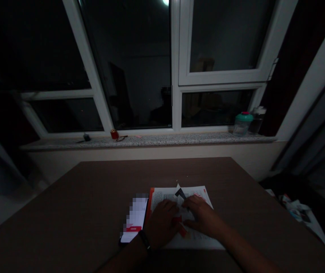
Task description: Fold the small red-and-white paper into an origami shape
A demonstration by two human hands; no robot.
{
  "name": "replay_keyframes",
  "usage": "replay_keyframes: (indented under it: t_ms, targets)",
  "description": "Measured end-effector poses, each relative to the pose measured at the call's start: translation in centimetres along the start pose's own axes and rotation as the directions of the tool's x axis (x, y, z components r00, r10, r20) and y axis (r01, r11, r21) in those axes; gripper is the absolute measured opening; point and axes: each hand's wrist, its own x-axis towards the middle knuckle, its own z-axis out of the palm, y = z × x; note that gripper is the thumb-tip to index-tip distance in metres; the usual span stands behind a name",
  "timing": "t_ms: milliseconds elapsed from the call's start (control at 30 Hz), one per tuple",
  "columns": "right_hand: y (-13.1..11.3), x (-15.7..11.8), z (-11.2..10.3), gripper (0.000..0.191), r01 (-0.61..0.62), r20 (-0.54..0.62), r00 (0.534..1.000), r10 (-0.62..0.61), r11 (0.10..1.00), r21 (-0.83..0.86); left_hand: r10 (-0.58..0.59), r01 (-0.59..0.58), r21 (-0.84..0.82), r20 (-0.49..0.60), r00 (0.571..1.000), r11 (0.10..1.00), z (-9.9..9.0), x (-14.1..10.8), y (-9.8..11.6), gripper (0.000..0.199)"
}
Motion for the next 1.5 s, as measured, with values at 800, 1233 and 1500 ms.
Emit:
replay_keyframes:
  t_ms: [800, 1233, 1500]
  targets:
    - [-0.5, 0.2, -0.6, 0.042, 0.042, 0.042, 0.998, -0.04, 0.999, -0.032, -0.024, 0.02, 0.067, 0.056, 0.998, 0.998, -0.7, 0.7, -0.4, 0.028]
    - [-1.7, 0.1, -1.1, 0.04, 0.034, 0.073, 0.997, -0.024, 0.99, -0.133, 0.005, -0.016, 0.103, 0.103, 0.995, 0.995, -1.6, 0.9, 0.2, 0.015]
    - [-1.5, 0.2, -1.4, 0.044, 0.077, 0.107, 0.992, -0.061, 0.985, -0.155, -0.021, 0.004, 0.097, 0.17, 0.985, 0.995, -1.6, 0.9, 0.0, 0.021]
